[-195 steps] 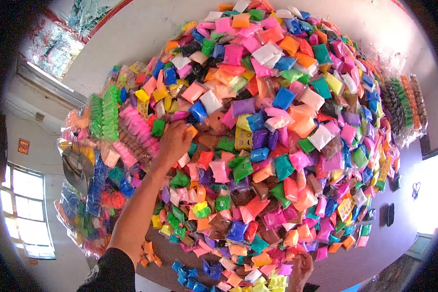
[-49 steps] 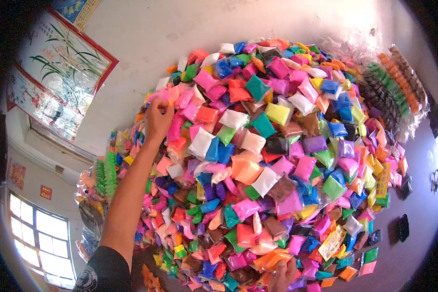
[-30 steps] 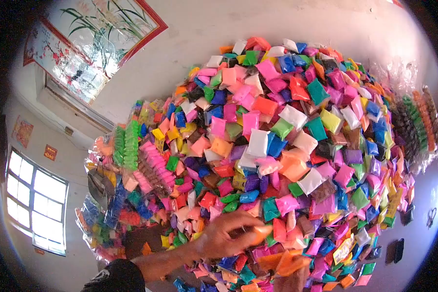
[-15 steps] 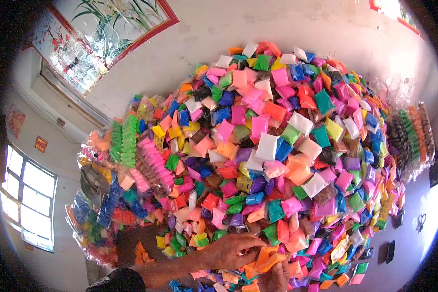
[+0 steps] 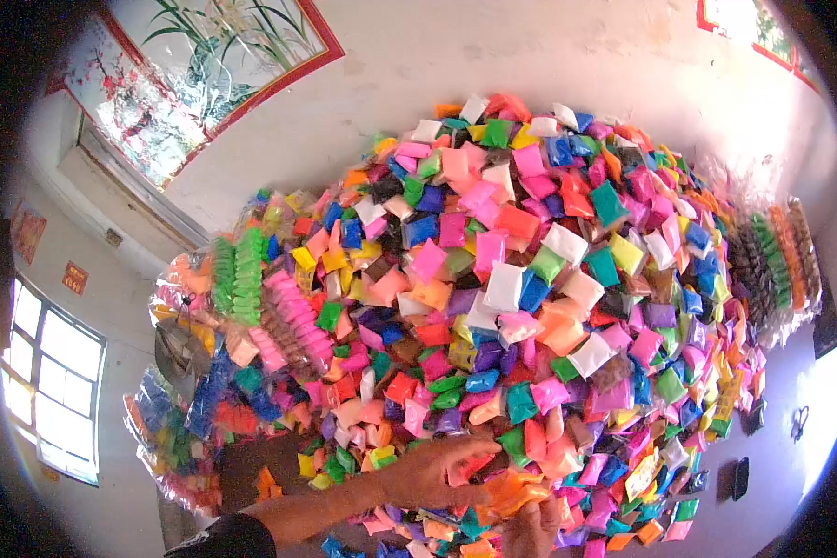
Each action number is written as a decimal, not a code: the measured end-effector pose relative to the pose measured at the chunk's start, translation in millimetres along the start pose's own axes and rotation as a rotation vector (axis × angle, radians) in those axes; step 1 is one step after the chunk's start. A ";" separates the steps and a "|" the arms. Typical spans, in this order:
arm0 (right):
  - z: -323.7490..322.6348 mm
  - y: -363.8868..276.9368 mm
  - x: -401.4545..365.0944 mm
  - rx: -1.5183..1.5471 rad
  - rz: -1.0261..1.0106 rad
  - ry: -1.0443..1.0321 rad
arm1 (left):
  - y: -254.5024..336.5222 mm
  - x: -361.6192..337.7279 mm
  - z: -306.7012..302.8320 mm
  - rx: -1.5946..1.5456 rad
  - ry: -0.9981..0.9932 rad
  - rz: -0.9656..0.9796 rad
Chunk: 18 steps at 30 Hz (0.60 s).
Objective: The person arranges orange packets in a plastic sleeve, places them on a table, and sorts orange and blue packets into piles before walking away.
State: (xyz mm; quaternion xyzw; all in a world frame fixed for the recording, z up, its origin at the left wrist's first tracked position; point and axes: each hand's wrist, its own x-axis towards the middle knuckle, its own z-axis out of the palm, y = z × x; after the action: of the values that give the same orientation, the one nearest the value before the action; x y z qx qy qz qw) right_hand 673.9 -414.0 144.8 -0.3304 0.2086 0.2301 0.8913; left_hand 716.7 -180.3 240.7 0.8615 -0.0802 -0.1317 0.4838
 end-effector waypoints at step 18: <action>54.4 74.4 -84.1 -0.310 0.248 -0.317 | -9.2 -181.6 59.5 -0.365 0.243 -0.219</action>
State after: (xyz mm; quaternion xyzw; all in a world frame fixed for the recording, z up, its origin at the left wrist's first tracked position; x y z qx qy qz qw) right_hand 577.2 -349.4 190.0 -0.3948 0.0676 0.4160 0.8164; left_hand 525.7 -175.7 230.4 0.7727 0.0976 -0.0913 0.6206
